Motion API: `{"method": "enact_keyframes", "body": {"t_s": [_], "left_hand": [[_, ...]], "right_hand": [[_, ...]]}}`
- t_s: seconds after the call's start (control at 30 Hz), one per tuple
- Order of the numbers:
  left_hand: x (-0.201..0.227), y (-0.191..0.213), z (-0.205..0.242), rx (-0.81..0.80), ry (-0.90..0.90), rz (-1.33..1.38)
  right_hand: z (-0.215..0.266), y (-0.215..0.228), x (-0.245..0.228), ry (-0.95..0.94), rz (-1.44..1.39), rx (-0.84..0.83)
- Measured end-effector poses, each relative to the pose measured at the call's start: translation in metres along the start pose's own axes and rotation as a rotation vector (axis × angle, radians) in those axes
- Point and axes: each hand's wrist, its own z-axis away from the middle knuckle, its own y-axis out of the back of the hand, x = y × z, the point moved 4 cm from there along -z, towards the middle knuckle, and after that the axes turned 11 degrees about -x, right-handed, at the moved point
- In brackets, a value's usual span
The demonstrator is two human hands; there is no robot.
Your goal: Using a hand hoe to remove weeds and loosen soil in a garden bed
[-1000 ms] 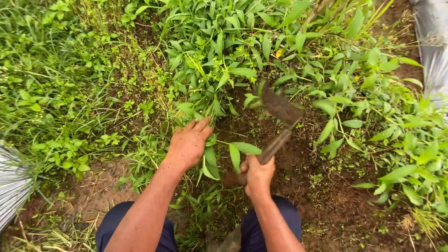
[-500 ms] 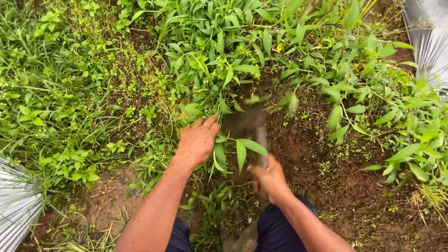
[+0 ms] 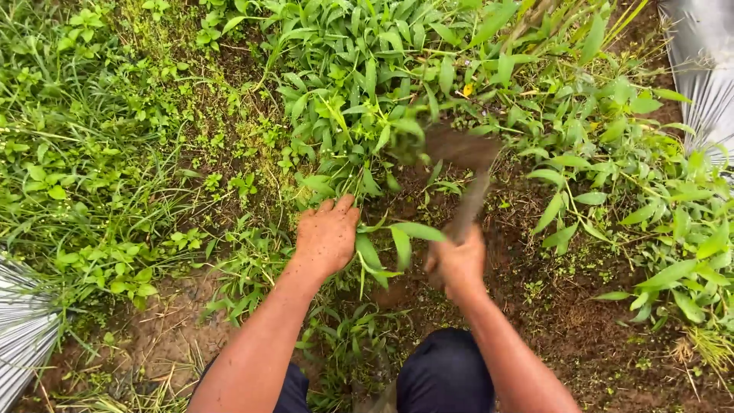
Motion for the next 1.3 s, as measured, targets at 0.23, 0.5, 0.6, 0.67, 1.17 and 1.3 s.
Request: {"method": "enact_keyframes", "body": {"t_s": [0.23, 0.5, 0.6, 0.67, 1.17, 1.3], "left_hand": [[-0.011, 0.006, -0.007, 0.060, 0.083, 0.026], [-0.027, 0.002, -0.019, 0.058, 0.139, 0.025], [-0.035, -0.006, -0.023, 0.012, 0.154, 0.063], [-0.044, -0.019, -0.028, 0.019, 0.168, 0.060], [-0.080, -0.047, -0.040, 0.109, 0.238, 0.110], [-0.078, -0.038, -0.031, 0.133, 0.243, 0.122]], "right_hand": [[-0.005, -0.014, -0.021, 0.050, 0.042, -0.040], [-0.034, -0.055, -0.013, -0.015, 0.089, 0.044], [-0.020, -0.066, -0.014, -0.284, 0.150, -0.168], [-0.019, -0.059, -0.034, -0.124, 0.006, -0.059], [-0.024, -0.070, -0.031, -0.187, 0.104, -0.099], [-0.042, -0.059, -0.035, 0.221, -0.086, -0.016]]}}
